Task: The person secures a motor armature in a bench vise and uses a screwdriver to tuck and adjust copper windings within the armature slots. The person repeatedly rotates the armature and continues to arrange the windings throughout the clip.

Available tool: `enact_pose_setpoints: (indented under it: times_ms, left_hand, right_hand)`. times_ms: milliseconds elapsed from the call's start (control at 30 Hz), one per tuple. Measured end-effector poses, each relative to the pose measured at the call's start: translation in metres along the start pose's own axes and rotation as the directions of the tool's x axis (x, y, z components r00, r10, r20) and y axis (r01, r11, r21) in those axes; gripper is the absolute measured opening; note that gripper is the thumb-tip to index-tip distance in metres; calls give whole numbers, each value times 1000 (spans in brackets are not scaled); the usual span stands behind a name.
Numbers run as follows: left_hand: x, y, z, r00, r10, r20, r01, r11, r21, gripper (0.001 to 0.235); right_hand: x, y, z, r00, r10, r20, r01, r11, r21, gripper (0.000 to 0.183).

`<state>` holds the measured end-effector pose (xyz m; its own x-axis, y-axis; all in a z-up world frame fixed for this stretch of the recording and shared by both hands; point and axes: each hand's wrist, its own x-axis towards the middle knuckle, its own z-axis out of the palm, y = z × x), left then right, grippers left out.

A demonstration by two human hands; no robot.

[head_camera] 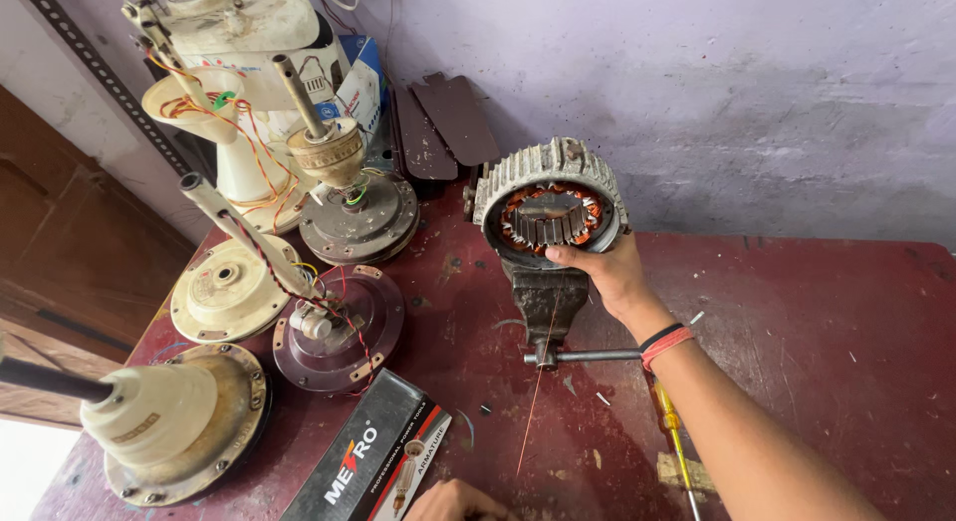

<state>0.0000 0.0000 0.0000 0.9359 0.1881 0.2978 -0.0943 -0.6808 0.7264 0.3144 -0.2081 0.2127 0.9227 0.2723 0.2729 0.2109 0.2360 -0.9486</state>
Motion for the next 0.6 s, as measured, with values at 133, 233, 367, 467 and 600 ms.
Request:
enact_pose_setpoints:
  times_ms: [133,233,367,467,600]
  left_hand:
    - [82,80,-70,940,53,337,38,965,-259,19]
    - [137,143,-85,932,-35,361,158,935,-316,29]
    - [211,193,-72,869,-261,421,400,870,-288,40]
    - [238,211,-47,848,-313,427,528,566,-634,32]
    - [233,199,-27,934,-248,258,358,665,-656,30]
  right_hand:
    - [-2,-7,4,1000,-3,-7,3,1000,18,62]
    - [-3,-11,6,1000,-6,-5,6,1000,23,61]
    - [-6,-13,8,999,16,-31,-16,1000,0,58]
    - [-7,-16,10,998,38,-44,-38,999,-17,55]
    - [-7,-15,8,998,28,-48,-30,999,-29,53]
